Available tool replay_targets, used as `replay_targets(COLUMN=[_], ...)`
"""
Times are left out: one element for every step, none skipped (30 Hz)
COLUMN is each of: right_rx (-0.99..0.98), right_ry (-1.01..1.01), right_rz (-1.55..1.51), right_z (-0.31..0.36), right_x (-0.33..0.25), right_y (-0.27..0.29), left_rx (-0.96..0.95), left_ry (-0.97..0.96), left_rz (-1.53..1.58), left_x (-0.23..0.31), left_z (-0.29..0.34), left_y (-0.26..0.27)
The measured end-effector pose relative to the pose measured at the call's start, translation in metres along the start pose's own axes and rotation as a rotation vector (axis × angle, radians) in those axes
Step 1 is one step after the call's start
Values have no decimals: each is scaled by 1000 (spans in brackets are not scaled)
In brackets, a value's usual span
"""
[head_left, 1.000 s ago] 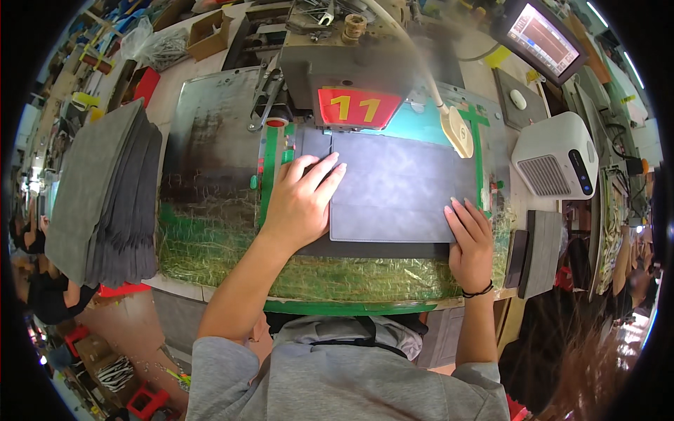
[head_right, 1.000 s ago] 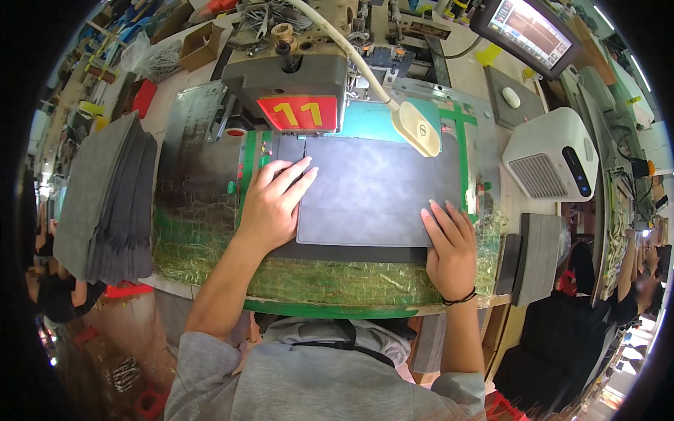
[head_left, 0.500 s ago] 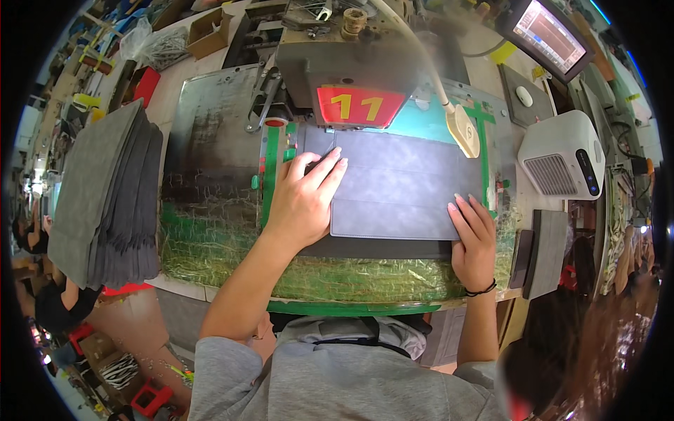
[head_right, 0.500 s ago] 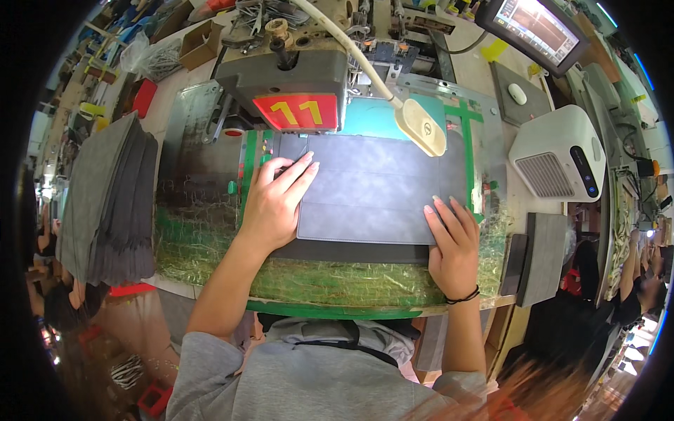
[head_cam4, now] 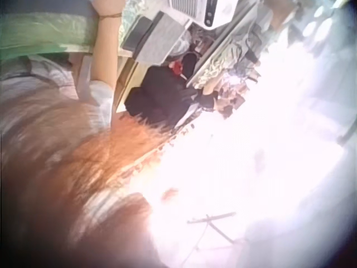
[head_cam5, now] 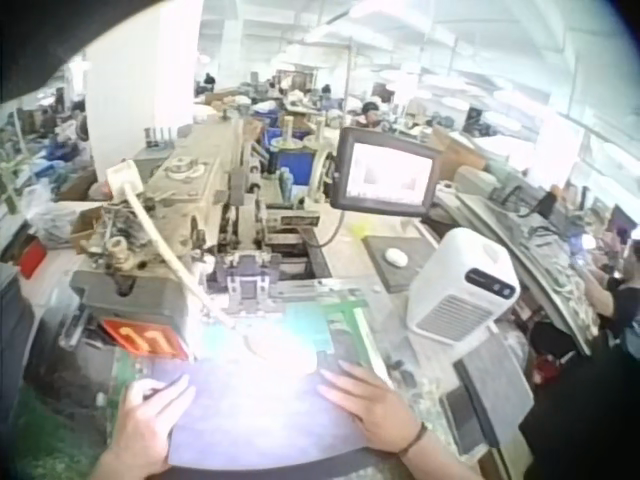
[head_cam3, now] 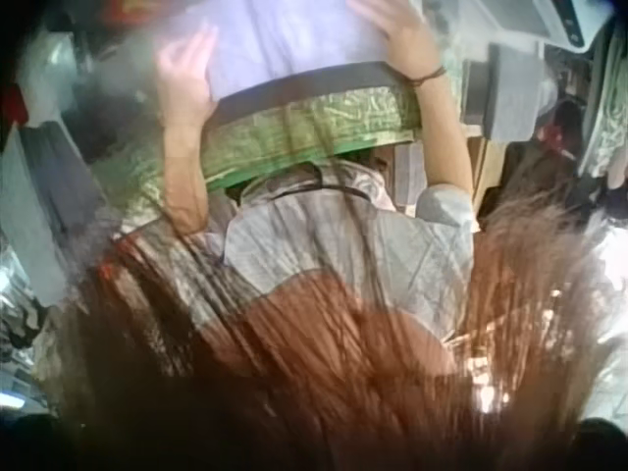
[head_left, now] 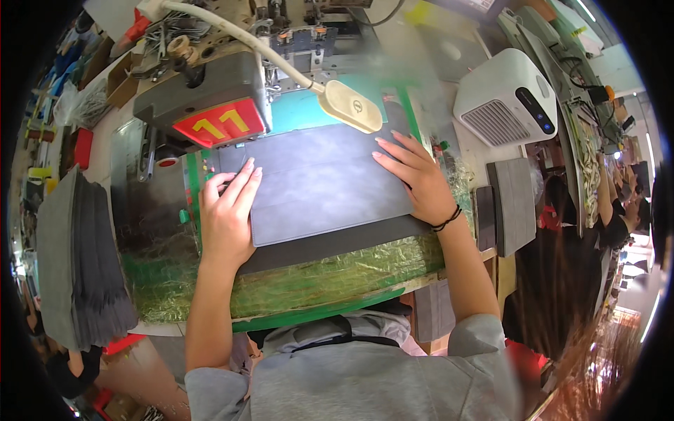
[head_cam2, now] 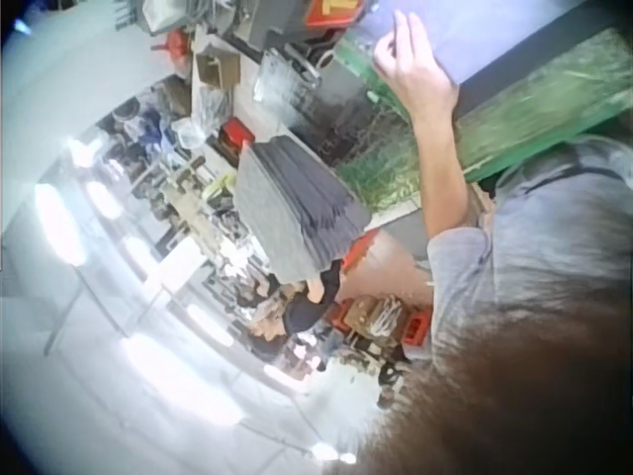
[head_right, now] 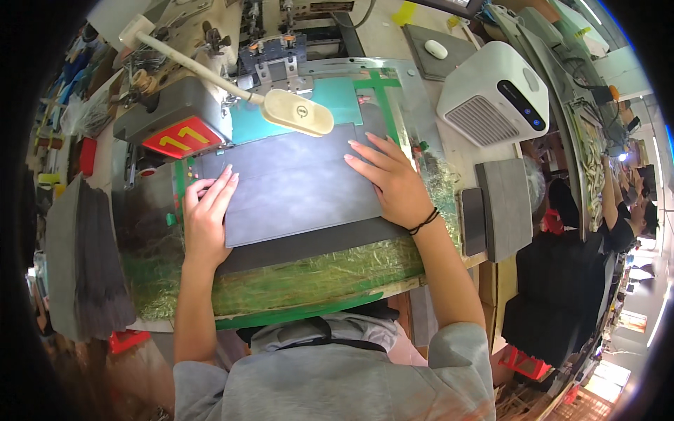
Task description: The person operates a die-cutting machine in a factory setting. They repeatedly pick up rectangular grey fabric pieces, place them on the machine's cutting bed, and press down to cut the material. The person then removes the cut pieces and stacks them on a nearby table.
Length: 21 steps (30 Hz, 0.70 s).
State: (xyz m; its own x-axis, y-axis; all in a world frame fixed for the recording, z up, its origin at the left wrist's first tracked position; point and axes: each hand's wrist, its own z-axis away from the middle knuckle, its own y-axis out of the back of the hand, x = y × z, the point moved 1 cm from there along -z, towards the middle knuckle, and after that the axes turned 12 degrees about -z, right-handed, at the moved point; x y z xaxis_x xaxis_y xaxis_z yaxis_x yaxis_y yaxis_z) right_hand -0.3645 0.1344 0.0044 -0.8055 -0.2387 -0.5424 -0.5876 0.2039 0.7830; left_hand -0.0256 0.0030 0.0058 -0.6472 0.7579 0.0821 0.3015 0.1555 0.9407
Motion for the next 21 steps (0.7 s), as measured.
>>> replay_targets(right_rx=[4,7,6,5,4,8,12,17,19,22,24,21,19,16,12,8,4,3,2,2,-3], right_ry=[-3,-6,-6,-6,-6,-7,-8,-9,-10,-10,-10,-13,-14,-16,-24,-30,-37,-34,-30,-27,-25], right_rz=[-5,-10,-6,-2,1,1,-1,-3,-2,-1,0,4,8,13,9,4,-1,0,1,2,7], right_z=[1,2,2,2,3,2,2,2,2,2,2,2,1,0,0,-1,-1,-2,-2,-3,-3], right_x=[-1,-2,-2,-2,-2,-1,-1,0,0,1,1,1,0,-1,-1,-1,-1,0,-1,-1,-1], right_y=[-1,-2,-3,-3,-4,-3,-3,-4,-5,-5,-5,-5,-5,-5,-5,-6,-5,-5,-4,-4,-4], left_rx=[-2,-1,-1,-2,2,6,8,8,8,8,7,6,5,5,5,5,-1,-8,-13,-19,-24], left_ry=[6,9,13,16,18,20,22,23,25,27,20,13,6,6,6,5,5,5,5,2,-2], left_rz=[15,14,14,13,18,22,25,23,20,19,18,18,18,17,17,14,16,18,18,19,21], left_x=[-3,-3,-3,-3,-2,-1,-1,-1,-1,-1,-2,-2,-2,-2,-1,-1,-2,-3,-4,-3,0], left_z=[2,2,2,2,2,2,1,2,2,2,2,1,1,1,1,1,1,2,2,2,1], left_y=[-3,-4,-4,-4,-3,-2,-2,-2,-3,-4,-4,-3,-3,-3,-3,-2,-3,-4,-4,-2,2])
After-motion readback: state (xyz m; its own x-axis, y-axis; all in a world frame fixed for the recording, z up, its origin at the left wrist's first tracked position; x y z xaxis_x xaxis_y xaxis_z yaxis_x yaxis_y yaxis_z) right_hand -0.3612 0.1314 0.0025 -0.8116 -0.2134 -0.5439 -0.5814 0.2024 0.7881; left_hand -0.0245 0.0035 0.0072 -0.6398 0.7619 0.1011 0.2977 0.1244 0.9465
